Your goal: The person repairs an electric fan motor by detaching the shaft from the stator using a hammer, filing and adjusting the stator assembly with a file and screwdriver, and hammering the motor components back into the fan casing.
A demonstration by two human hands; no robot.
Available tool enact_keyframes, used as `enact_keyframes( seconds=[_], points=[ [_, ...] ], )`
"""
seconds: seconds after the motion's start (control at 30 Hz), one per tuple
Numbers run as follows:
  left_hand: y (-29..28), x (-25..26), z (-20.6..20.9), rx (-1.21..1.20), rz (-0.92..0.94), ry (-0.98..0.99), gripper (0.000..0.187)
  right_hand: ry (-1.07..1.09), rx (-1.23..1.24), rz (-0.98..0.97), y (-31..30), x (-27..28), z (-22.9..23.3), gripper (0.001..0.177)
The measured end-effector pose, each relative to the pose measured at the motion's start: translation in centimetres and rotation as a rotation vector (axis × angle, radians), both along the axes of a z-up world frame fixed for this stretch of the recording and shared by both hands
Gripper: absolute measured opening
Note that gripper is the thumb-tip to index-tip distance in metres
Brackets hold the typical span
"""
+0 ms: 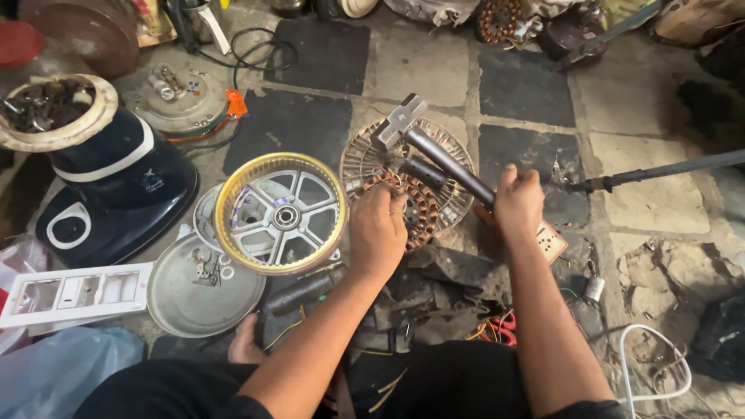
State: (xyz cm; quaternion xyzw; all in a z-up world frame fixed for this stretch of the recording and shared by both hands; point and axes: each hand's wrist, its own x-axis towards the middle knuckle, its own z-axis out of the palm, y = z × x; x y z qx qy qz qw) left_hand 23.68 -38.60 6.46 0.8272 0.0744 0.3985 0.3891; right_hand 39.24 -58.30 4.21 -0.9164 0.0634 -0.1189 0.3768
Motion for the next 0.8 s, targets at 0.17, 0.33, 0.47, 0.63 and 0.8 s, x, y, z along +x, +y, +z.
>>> enact_keyframes(
  seconds=[0.17,0.33,0.47,0.63,0.8],
  points=[
    [0.8,1.4,-1.7,-0.009,0.046,0.011,0.012,0.2,0.223,-0.084,1.1,1.9,-1.3,0.044],
    [2.2,2.8,-2.5,0.05,0.085,0.007,0.011,0.105,-0.049,-0.07,0.9,3.8,-5.0,0.045],
    [2.5,3.6,-2.7,0.038,0.122,0.002,0.011,0.095,-0.134,-0.052,1.1,3.8,-5.2,0.044],
    [2.8,4.0,-1.8,0.15,0.095,0.129,0.019,0.093,-0.147,-0.02,1.1,2.9,-5.0,0.043],
    [2.3,3.9,-1.6,0.251,0.101,0.14,0.022,-0.138,-0.063,0.069,0.6,1.7,-4.8,0.034]
  ],
)
